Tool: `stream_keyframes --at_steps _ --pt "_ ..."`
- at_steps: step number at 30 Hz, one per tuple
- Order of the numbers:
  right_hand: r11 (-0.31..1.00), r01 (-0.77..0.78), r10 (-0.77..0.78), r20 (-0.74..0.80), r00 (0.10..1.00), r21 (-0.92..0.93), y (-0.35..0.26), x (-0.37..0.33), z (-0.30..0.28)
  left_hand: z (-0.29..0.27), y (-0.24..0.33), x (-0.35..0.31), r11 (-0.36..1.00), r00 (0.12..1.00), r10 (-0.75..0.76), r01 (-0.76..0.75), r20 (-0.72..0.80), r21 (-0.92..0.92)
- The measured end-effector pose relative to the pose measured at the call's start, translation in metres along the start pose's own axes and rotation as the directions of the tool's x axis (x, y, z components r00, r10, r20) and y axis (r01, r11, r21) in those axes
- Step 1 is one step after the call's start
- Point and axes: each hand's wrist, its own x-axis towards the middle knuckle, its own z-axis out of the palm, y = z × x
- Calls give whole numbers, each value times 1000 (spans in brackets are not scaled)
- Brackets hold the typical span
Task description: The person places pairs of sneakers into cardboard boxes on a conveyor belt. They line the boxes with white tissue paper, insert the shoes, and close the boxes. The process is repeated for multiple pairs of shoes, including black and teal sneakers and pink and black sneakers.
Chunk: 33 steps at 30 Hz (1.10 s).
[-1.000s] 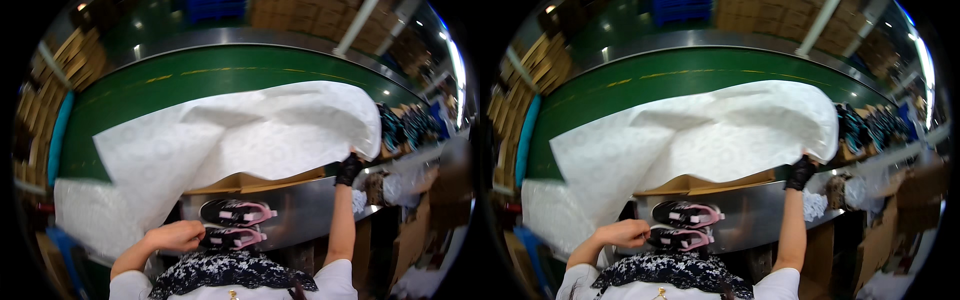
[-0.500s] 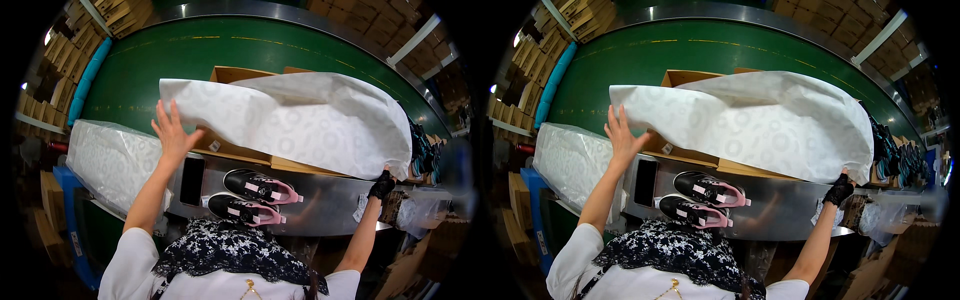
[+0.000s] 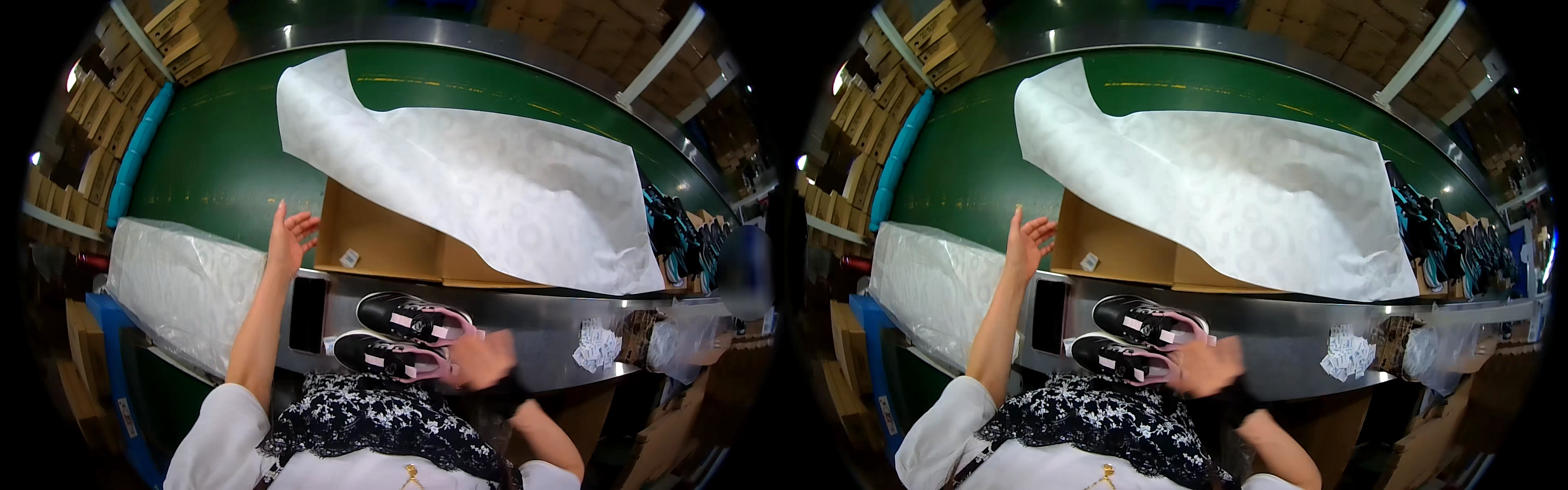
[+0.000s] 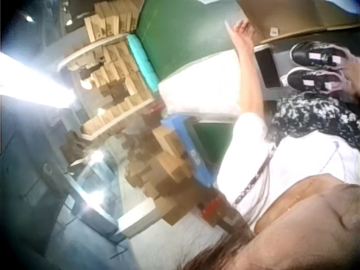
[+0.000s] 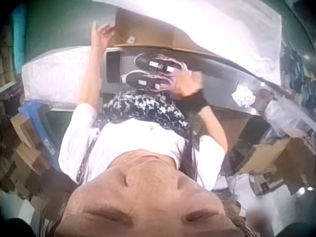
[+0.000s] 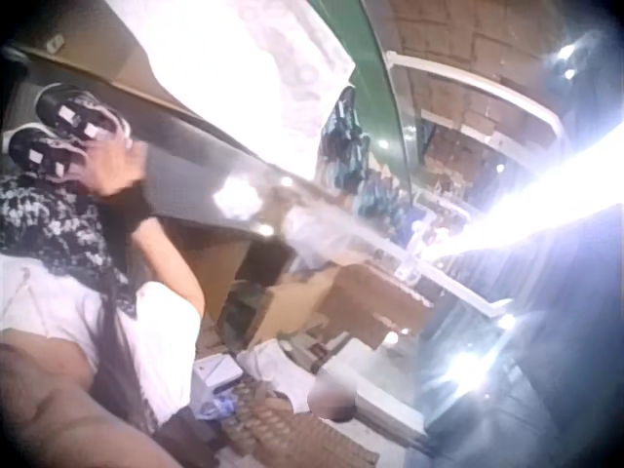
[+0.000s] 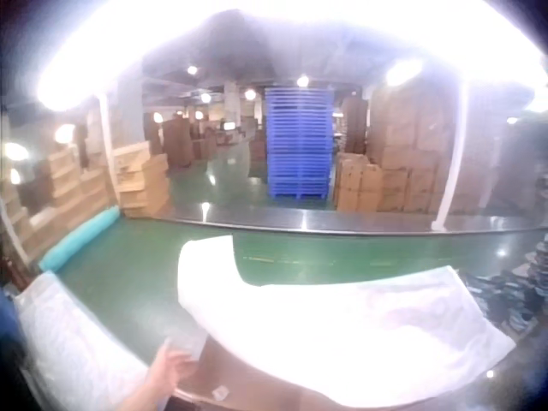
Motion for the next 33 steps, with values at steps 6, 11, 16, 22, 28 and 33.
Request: stream_keyframes --at_steps 6,11,16,22,28,33 --pt "927 373 -374 92 923 38 -28 27 32 117 37 -28 917 936 192 -278 296 284" --pt "973 11 9 -89 996 229 5 36 -56 217 76 47 914 973 142 -199 179 354" --pt "418 -427 800 -103 591 802 43 32 -107 300 85 94 864 936 250 -331 247 380" --pt "-9 -251 964 76 257 968 123 -25 -70 296 36 124 938 908 233 -304 349 165" --pt "280 -284 886 -133 445 917 110 26 -104 260 70 80 843 825 287 -459 487 280" --pt "205 -648 609 423 671 734 138 78 -86 299 64 52 612 697 277 -659 662 438"
